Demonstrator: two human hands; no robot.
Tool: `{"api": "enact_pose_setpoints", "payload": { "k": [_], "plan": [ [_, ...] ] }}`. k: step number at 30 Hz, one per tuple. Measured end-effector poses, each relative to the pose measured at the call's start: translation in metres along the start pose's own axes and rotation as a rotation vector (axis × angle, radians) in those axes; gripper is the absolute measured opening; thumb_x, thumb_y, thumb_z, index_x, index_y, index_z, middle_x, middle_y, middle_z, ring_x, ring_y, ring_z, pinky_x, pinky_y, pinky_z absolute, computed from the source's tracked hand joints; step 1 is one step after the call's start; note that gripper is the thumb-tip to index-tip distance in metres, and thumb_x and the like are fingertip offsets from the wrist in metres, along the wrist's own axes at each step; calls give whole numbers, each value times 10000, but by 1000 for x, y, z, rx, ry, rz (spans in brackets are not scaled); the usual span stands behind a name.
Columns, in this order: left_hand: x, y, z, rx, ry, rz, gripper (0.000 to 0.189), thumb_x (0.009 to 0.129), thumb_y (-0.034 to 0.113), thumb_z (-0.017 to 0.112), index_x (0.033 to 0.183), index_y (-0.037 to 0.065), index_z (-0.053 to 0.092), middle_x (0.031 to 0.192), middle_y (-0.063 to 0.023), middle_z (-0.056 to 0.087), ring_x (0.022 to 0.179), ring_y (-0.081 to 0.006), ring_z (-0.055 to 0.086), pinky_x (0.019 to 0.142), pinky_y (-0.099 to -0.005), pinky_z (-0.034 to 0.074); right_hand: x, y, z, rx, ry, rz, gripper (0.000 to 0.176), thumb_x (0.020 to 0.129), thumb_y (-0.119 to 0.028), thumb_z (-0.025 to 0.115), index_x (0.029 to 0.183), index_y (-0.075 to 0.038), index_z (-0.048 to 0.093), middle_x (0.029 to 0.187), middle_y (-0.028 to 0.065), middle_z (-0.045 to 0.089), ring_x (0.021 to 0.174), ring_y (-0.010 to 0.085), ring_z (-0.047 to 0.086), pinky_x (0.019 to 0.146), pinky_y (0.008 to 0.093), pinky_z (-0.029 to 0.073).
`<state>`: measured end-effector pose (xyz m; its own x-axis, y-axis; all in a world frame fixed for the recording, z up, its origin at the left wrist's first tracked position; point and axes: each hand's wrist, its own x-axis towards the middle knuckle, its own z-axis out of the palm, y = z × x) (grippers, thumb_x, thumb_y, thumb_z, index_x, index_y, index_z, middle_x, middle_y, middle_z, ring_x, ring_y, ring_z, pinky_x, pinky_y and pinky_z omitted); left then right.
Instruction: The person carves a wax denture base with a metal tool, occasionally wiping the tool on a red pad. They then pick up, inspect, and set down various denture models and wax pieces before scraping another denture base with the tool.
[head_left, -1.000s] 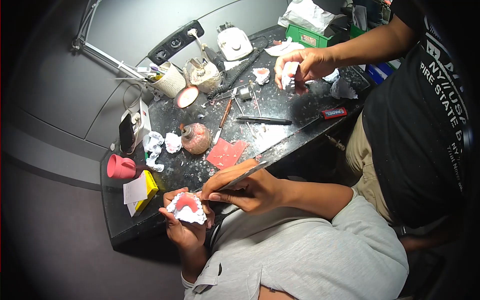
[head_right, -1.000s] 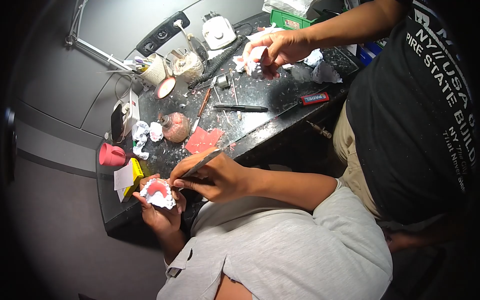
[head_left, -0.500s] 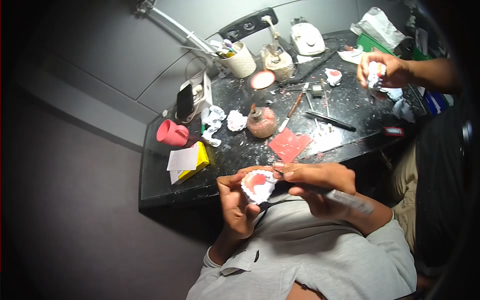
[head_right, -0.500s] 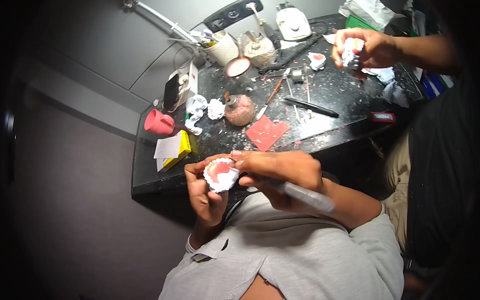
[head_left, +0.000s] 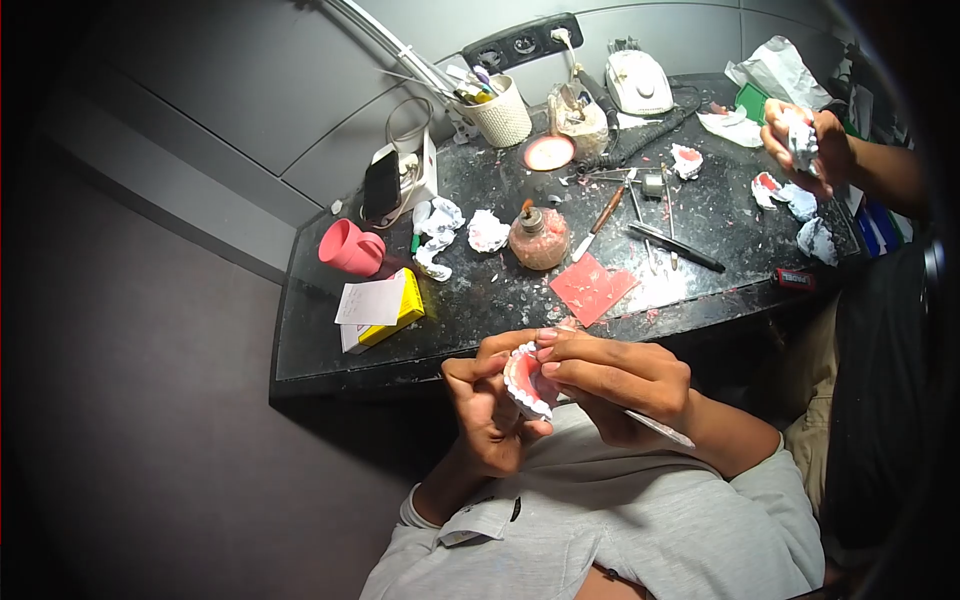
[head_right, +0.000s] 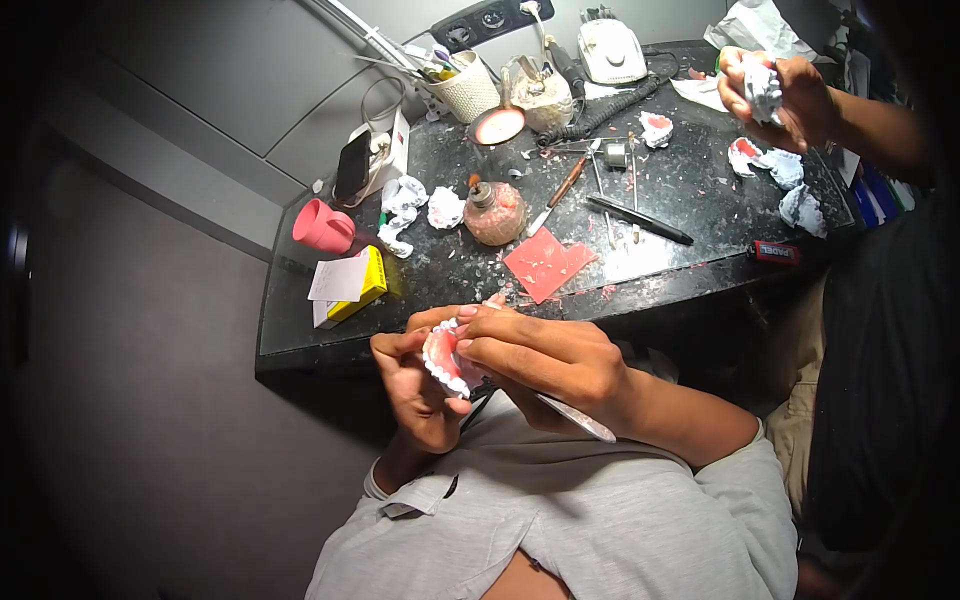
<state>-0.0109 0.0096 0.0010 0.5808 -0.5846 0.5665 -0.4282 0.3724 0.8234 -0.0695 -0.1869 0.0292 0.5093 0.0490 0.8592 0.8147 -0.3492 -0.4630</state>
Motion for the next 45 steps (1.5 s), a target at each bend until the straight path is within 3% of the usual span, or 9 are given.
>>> {"api": "enact_pose_setpoints", "payload": {
  "k": [11,13,15,17,19,25,32,36,45],
  "plan": [
    [0,-4,0,36,-30,49,740,878,179,829,1329,130,245,1460,-318,369,1379,-379,451,1144,-513,380,-3,1,1,-42,-10,4,289,815,95,748,1100,74,703,1103,212,734,1019,322,745,959,456,603],
    [1,-3,6,83,82,41,726,887,344,823,1300,74,290,1393,-320,453,1268,-321,524,1095,-450,416,-4,2,1,-47,-24,1,287,813,103,743,1096,84,698,1099,217,730,1022,326,744,952,452,606],
    [1,-4,5,97,66,41,723,889,341,821,1305,80,291,1393,-319,452,1271,-327,524,1099,-459,417,-7,6,0,-54,-37,-2,285,811,111,738,1092,95,692,1095,222,727,1024,330,744,946,448,609],
    [2,-6,2,111,51,41,719,890,338,819,1310,86,292,1393,-318,451,1273,-333,524,1102,-468,418,-11,13,1,-109,-60,-91,413,718,73,767,1116,95,658,1126,225,691,1014,355,739,778,384,633],
    [4,-9,-2,113,-76,101,697,892,108,798,1340,107,264,1444,-320,373,1394,-419,445,1135,-533,410,-15,14,3,-131,-59,-94,410,726,55,768,1118,99,653,1130,230,686,1008,353,740,759,373,633],
    [9,-18,-2,305,-115,216,720,833,-31,805,1318,79,285,1429,-323,392,1373,-489,478,1127,-561,434,-16,15,3,-216,-89,-129,430,744,-11,780,1122,128,629,1143,261,668,997,358,738,760,370,639],
    [3,-22,-3,384,-79,195,694,834,-1,818,1286,53,295,1393,-318,414,1355,-479,500,1117,-531,456,-20,17,3,-252,58,-114,324,781,94,704,1095,149,644,1098,272,680,986,371,741,781,391,643],
    [4,-18,0,266,-35,133,681,885,135,806,1318,94,282,1392,-299,407,1363,-462,491,1111,-545,472,-19,17,7,-164,46,-116,296,803,124,682,1097,149,649,1082,278,686,939,358,745,768,389,640],
    [8,-20,-1,325,-27,192,593,927,156,766,1278,85,294,1343,-307,434,1332,-502,510,1089,-574,485,-14,14,15,-156,18,-141,263,866,46,712,1105,137,651,1077,259,692,962,359,740,772,386,644]
  ]
}}
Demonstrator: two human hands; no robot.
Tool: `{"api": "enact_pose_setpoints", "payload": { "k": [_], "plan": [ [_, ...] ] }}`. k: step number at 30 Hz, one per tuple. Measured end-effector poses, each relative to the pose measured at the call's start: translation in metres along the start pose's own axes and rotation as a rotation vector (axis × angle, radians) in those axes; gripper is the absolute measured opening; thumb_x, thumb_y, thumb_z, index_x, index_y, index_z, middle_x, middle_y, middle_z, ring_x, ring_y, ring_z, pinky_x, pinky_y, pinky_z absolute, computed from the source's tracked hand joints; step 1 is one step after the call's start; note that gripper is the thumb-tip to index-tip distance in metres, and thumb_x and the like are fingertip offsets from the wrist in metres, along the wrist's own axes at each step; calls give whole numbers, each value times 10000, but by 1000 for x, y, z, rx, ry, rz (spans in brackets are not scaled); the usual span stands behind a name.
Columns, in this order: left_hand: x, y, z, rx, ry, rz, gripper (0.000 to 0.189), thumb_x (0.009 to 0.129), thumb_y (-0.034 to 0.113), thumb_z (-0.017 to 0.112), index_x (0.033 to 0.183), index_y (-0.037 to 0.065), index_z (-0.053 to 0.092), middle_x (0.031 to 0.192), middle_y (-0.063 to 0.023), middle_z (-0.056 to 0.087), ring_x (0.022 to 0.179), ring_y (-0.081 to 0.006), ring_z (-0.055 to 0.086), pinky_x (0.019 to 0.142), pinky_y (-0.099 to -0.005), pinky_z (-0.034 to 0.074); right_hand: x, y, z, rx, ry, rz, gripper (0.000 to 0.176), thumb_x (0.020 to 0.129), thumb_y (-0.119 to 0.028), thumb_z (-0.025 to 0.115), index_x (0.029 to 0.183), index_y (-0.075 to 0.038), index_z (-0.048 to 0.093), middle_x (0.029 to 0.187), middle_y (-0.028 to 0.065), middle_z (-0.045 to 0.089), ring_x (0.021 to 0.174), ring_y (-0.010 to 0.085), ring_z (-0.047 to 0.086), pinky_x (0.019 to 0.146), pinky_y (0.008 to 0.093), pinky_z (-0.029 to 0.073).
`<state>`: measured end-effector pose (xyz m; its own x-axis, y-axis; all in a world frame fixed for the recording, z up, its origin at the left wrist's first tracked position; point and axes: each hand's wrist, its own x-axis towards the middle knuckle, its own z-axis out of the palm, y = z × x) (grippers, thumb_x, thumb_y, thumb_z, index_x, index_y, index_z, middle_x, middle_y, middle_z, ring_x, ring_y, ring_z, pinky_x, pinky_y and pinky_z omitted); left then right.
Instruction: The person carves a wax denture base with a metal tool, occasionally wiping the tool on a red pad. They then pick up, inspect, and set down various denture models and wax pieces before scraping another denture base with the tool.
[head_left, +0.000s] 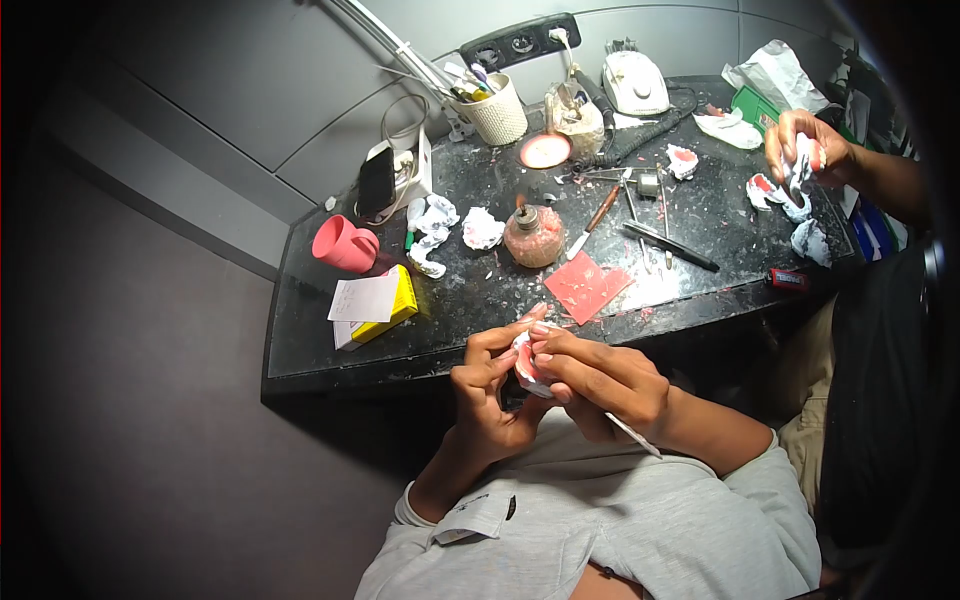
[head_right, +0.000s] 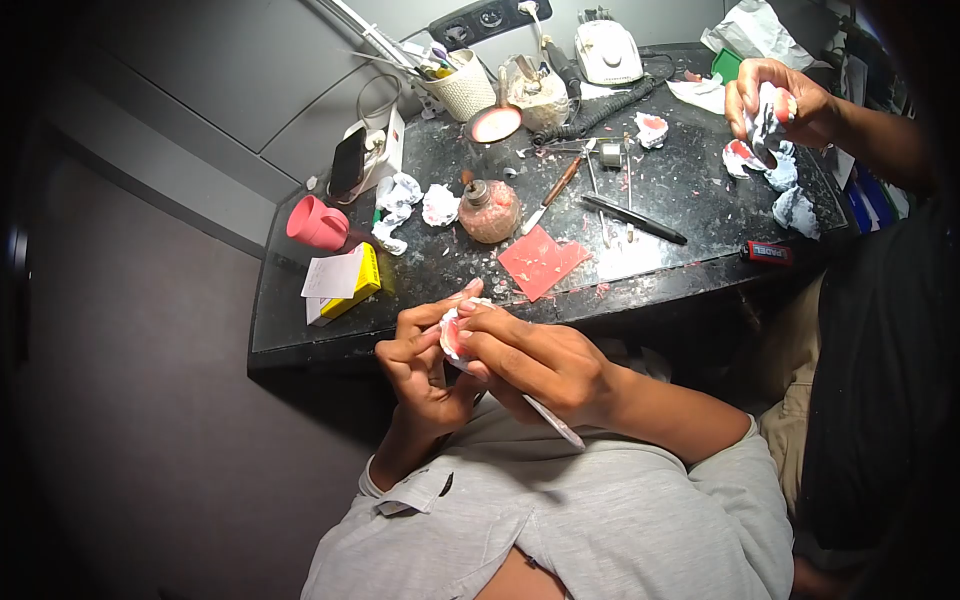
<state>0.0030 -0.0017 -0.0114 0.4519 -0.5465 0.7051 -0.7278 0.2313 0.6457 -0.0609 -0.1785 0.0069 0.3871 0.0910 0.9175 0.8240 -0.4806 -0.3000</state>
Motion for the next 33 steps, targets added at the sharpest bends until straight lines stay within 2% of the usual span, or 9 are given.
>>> {"api": "enact_pose_setpoints", "payload": {
  "k": [3,8,11,14,18,20,24,29,33],
  "plan": [
    [1,-2,2,19,13,40,535,958,168,727,1255,77,291,1326,-314,432,1320,-518,512,1080,-588,488,-1,-1,1,-25,-2,-10,260,874,37,707,1106,141,651,1091,255,691,977,363,738,773,389,648],
    [4,-4,1,86,18,118,597,913,136,774,1288,63,314,1347,-307,447,1318,-528,520,1087,-591,480,-2,-1,3,-39,-6,-20,283,873,34,703,1126,147,647,1098,252,687,981,366,734,804,402,652],
    [4,-3,-3,165,-18,83,488,992,210,678,1244,74,282,1309,-313,429,1300,-528,520,1073,-609,484,-2,0,3,-75,-30,-48,311,869,32,705,1147,154,640,1109,262,681,992,371,730,847,417,648],
    [4,-4,0,93,27,113,581,919,127,767,1285,64,320,1343,-316,451,1322,-527,518,1083,-587,486,-3,0,4,-92,-42,-64,324,867,31,704,1156,161,634,1127,274,672,1005,379,726,875,429,642],
    [4,-2,2,41,36,104,576,920,118,764,1281,61,319,1339,-313,450,1319,-509,526,1085,-581,486,-2,-1,3,-87,-44,-56,314,855,39,698,1133,169,632,1135,292,663,1019,406,720,873,434,638],
    [2,0,1,-3,22,33,534,966,196,722,1267,69,299,1322,-311,454,1294,-497,542,1079,-579,489,-2,-1,2,-81,-49,-46,311,850,42,696,1126,170,631,1133,296,662,1022,413,719,872,436,636],
    [-2,3,-1,-82,37,-45,564,944,175,752,1272,76,305,1323,-306,466,1286,-474,554,1082,-565,488,-2,0,0,-52,-60,-37,302,841,45,694,1108,171,633,1124,301,660,1013,420,721,856,432,637],
    [-2,5,-7,-174,-9,-92,640,905,81,771,1329,68,292,1370,-300,432,1312,-396,546,1069,-480,507,-1,2,-1,-40,-71,-21,292,839,47,693,1099,170,639,1107,294,665,988,414,729,825,418,643],
    [-2,7,-7,-142,-25,-113,632,906,83,771,1322,69,295,1385,-303,427,1316,-385,543,1069,-471,508,-7,7,-4,-103,-81,-3,281,840,47,698,1091,161,646,1107,297,673,911,372,748,726,384,637]
  ]
}}
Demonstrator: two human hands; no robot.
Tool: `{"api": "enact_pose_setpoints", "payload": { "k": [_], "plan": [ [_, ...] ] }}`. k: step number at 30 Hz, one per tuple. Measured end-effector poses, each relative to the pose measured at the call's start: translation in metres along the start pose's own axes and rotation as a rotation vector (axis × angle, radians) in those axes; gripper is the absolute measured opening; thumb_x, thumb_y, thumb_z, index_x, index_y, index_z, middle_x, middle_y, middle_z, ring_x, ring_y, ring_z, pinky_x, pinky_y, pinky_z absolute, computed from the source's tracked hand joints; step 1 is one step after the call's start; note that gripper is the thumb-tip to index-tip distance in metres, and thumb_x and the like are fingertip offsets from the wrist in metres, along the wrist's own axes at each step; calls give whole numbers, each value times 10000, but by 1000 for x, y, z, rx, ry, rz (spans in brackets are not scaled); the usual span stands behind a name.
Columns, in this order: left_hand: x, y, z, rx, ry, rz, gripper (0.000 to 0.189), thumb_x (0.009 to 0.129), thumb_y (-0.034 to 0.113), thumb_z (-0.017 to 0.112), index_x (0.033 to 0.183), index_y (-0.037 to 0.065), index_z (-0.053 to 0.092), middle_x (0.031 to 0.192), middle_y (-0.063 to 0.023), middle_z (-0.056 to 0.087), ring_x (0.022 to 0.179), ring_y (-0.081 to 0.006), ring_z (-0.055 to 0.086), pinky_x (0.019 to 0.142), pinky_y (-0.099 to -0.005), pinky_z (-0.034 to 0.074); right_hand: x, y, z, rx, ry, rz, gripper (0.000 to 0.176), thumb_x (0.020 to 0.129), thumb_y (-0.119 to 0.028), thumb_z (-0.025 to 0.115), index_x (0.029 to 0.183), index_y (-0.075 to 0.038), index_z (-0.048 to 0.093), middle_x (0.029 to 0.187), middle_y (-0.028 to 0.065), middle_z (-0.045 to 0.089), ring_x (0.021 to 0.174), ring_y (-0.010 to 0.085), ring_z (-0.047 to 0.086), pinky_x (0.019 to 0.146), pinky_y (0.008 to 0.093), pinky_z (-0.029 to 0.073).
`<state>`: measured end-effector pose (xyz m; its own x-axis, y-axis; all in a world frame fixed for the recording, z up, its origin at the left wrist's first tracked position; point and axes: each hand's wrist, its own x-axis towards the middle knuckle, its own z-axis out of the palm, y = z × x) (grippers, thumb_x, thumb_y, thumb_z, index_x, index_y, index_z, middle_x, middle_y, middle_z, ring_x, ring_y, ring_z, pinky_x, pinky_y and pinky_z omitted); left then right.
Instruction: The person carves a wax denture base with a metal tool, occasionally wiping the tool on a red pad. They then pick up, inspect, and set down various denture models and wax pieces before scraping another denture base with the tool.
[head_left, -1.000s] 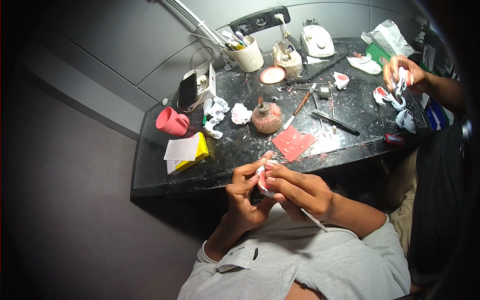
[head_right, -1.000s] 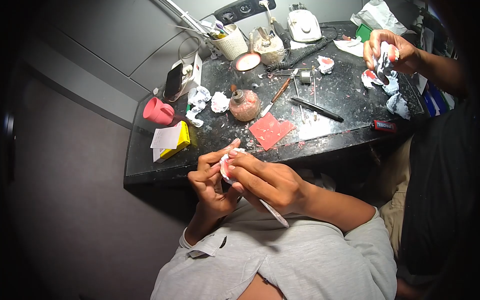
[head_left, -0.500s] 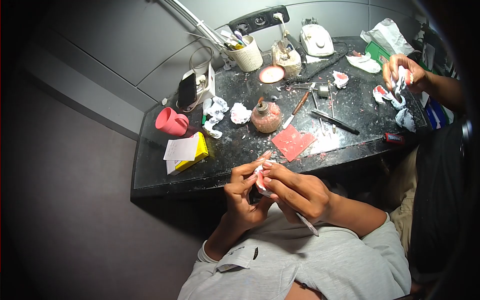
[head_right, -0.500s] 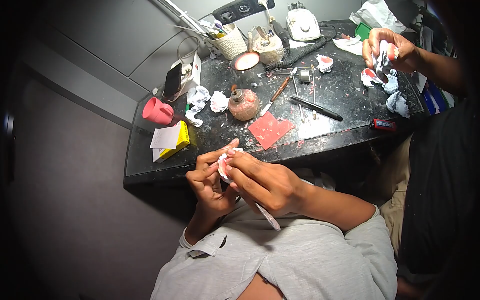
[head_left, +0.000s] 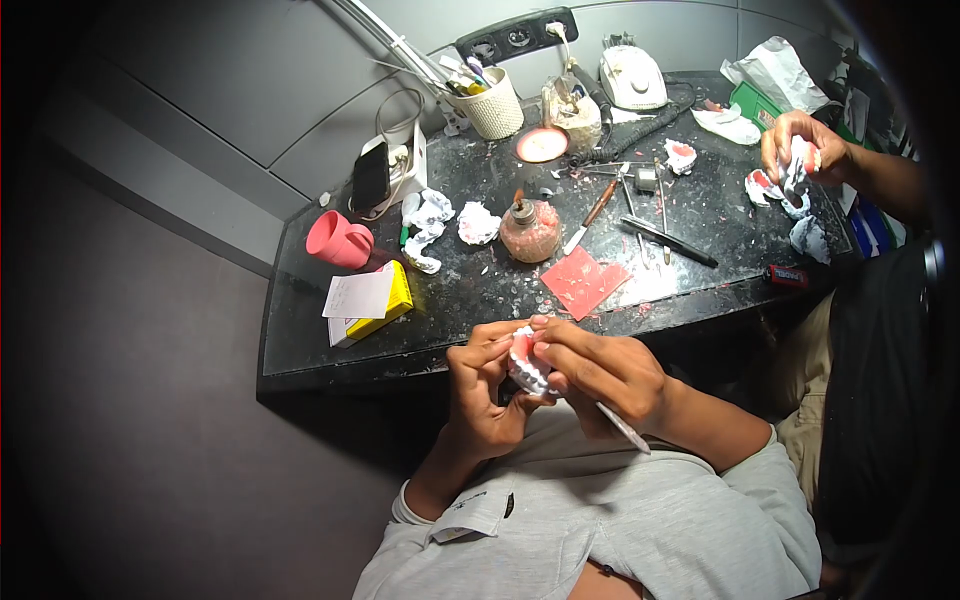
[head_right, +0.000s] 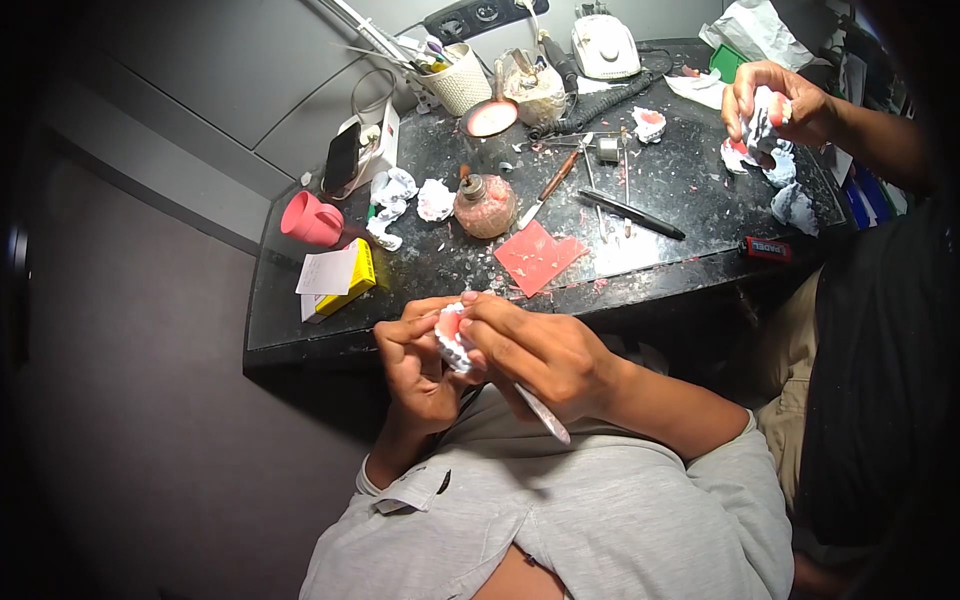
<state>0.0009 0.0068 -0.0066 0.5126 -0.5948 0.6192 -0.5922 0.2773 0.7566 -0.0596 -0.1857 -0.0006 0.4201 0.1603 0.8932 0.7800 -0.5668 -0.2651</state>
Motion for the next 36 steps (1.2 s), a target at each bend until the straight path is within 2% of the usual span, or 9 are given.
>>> {"api": "enact_pose_setpoints", "payload": {
  "k": [2,6,7,8,11,16,18,24,36],
  "plan": [
    [-1,-2,2,51,-23,-27,634,905,88,772,1321,66,294,1394,-306,426,1316,-382,542,1073,-454,499,0,7,-3,-65,71,98,228,870,43,691,1076,136,663,1088,293,693,828,329,754,646,357,617],
    [5,2,0,-111,-11,-40,638,913,162,776,1316,45,296,1414,-310,414,1342,-377,520,1071,-462,486,17,10,-19,-75,181,226,153,922,29,666,1061,91,688,1057,239,727,870,325,753,731,346,611],
    [4,-1,2,-198,34,-47,606,976,315,702,1331,37,297,1382,-306,467,1300,-385,559,1057,-497,494,19,10,-24,-22,161,256,147,931,23,668,1064,81,691,1038,226,733,888,326,753,759,348,606],
    [4,2,1,-197,35,-46,606,976,315,702,1331,37,297,1382,-306,467,1300,-385,559,1057,-497,494,20,11,-26,30,141,285,141,939,17,669,1067,71,695,1018,213,739,906,327,754,787,349,602],
    [6,18,-1,-395,73,-240,677,1030,516,524,1401,7,274,1282,-315,562,1134,-392,660,1023,-521,511,18,7,-20,206,197,318,104,960,-3,661,1047,37,700,1010,178,752,918,302,757,786,343,597],
    [5,17,-3,-535,119,-251,735,1015,503,570,1431,-36,292,1242,-351,555,1035,-436,669,929,-540,561,15,-2,-9,431,350,447,77,976,-12,648,1024,26,695,1008,168,755,892,252,755,762,331,596],
    [3,16,-3,-411,93,-217,745,1013,551,521,1413,-39,306,1296,-274,556,1137,-356,654,1028,-490,510,22,2,-17,362,157,329,78,981,-5,647,1031,32,696,1005,174,753,858,235,750,744,322,598],
    [-10,5,-6,8,43,-126,705,1046,487,522,1438,-58,306,1397,-262,467,1290,-298,517,1102,-443,419,14,-1,-8,448,142,463,106,948,17,688,1052,34,701,974,152,752,825,210,741,712,309,587],
    [-2,1,-9,42,-79,28,595,1071,376,495,1454,-30,288,1400,-316,440,1280,-336,535,1080,-456,435,10,-2,-3,471,155,455,107,954,18,679,1058,25,706,963,141,749,824,197,730,716,298,577]
  ]
}}
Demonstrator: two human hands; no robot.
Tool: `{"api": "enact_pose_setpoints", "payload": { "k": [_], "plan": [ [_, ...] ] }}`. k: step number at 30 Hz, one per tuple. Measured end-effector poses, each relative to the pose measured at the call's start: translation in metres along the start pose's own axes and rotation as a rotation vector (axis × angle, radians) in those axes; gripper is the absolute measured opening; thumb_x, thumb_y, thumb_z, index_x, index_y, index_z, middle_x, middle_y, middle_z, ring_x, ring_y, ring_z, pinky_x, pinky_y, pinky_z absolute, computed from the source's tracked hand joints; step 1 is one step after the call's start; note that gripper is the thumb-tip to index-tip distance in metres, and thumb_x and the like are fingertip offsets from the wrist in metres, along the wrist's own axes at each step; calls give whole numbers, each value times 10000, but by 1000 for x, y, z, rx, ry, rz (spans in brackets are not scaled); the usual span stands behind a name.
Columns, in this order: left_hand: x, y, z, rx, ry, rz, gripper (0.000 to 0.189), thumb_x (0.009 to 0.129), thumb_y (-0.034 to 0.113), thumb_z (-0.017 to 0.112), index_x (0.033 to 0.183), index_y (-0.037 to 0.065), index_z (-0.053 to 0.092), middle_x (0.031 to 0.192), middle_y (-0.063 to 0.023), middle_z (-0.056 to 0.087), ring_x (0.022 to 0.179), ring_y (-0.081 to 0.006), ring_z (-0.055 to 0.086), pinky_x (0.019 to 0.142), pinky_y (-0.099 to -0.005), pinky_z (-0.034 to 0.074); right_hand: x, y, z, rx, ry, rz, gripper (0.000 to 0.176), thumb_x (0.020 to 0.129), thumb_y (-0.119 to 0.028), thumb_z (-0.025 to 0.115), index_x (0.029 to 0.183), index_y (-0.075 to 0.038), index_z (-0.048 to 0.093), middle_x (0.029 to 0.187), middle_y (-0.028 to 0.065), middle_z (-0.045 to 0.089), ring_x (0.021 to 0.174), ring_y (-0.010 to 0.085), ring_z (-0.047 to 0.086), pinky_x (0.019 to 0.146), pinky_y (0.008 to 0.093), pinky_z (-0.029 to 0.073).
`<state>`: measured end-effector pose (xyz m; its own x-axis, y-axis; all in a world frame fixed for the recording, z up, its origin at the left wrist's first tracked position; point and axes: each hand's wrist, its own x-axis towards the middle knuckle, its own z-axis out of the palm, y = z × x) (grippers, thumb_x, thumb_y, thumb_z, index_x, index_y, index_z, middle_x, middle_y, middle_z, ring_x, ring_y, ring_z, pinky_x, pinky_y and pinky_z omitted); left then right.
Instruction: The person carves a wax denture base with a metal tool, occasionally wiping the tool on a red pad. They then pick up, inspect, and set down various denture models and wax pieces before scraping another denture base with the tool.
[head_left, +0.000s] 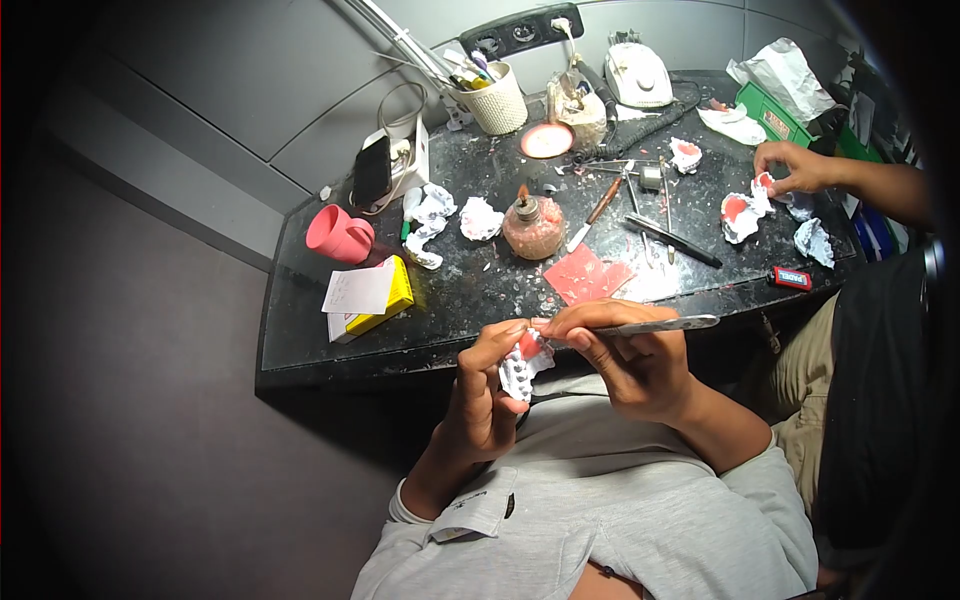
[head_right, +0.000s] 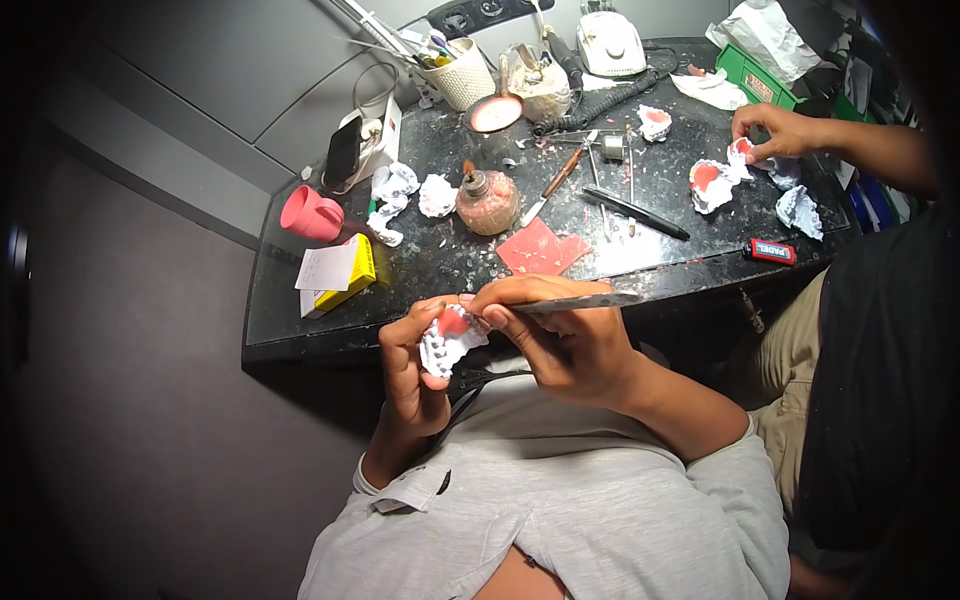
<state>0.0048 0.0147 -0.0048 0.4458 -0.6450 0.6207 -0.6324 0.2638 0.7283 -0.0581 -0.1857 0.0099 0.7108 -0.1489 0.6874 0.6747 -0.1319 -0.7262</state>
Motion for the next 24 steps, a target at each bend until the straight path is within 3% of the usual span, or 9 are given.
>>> {"api": "enact_pose_setpoints", "payload": {
  "k": [16,19,21,22,24],
  "plan": [
    [0,1,-1,46,11,-14,611,1063,402,495,1454,-26,302,1394,-310,457,1258,-312,543,1049,-419,456,0,1,-3,38,-21,92,115,968,25,664,1067,46,718,964,129,756,832,146,711,715,273,563],
    [-2,4,1,5,51,-61,676,1046,470,503,1445,-41,313,1375,-291,487,1244,-291,558,1057,-412,453,0,1,-5,133,-59,86,128,975,35,647,1084,63,709,988,145,758,871,163,723,768,278,582],
    [-9,1,1,-34,109,-129,712,1035,507,504,1438,-50,319,1346,-278,516,1213,-282,582,1043,-412,467,0,-1,-5,288,6,223,105,985,21,642,1051,79,700,992,153,754,945,192,736,839,301,598],
    [-10,-1,1,-72,165,-193,749,1024,543,504,1430,-60,325,1317,-264,545,1181,-274,605,1030,-412,481,2,0,-6,288,4,221,105,985,21,642,1051,79,700,992,153,754,945,192,736,839,301,598],
    [2,4,3,-385,235,-248,773,1024,572,487,1414,-74,321,1197,-270,609,1037,-308,679,920,-441,558,9,6,-9,324,91,-3,119,1000,-8,635,1055,91,670,974,157,748,976,216,743,872,322,607]
  ]
}}
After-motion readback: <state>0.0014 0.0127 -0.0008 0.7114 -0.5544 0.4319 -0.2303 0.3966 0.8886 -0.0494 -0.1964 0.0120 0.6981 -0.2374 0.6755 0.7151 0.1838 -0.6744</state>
